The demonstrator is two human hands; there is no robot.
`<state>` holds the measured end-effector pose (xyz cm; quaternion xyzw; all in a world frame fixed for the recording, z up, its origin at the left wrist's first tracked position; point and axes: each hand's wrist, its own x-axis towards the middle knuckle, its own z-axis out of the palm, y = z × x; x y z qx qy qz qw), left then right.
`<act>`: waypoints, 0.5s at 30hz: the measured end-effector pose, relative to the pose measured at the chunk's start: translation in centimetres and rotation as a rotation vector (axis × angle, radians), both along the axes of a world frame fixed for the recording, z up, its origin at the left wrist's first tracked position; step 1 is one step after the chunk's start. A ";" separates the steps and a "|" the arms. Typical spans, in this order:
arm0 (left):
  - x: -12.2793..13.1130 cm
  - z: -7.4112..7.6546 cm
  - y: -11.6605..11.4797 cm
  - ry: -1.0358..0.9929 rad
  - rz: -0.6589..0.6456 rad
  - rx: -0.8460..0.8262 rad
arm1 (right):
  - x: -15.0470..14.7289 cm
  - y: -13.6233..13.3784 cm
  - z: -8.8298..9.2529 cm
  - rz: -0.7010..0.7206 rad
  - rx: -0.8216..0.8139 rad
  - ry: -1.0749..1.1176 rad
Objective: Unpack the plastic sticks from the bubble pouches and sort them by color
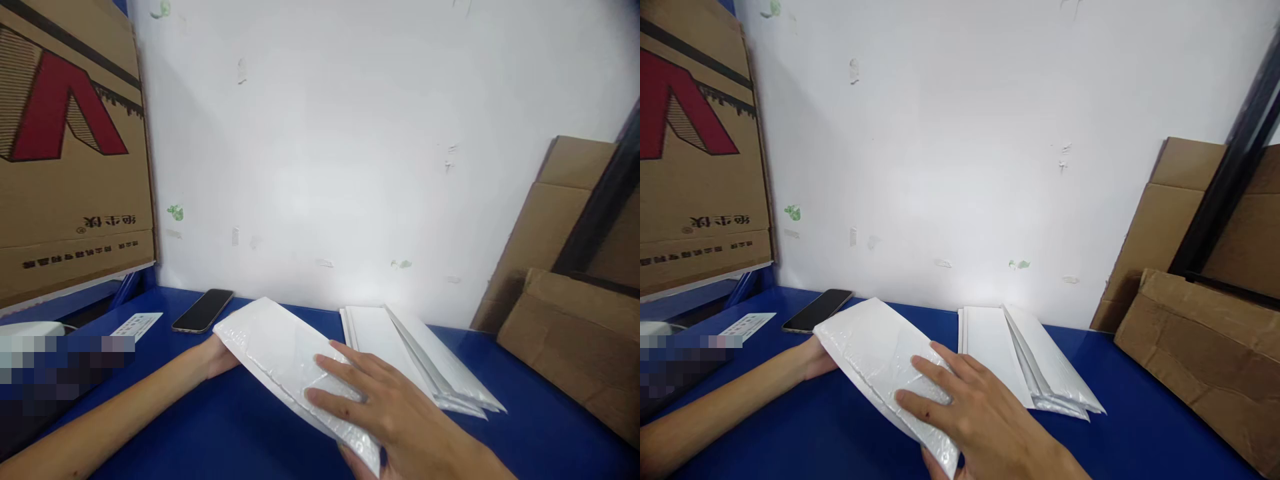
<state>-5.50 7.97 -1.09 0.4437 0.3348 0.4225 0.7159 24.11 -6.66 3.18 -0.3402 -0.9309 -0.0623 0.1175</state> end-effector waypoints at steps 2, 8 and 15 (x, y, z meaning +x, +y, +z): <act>-0.1 0.2 0.2 0.008 -0.030 -0.049 | 0.4 -0.1 0.7 -0.007 -0.024 -0.011; -0.8 0.9 0.8 0.190 -0.164 -0.098 | 1.4 -0.6 2.2 -0.072 -0.081 0.018; 0.8 0.8 -0.6 0.487 -0.242 0.075 | 3.3 -0.7 3.7 -0.054 -0.075 0.111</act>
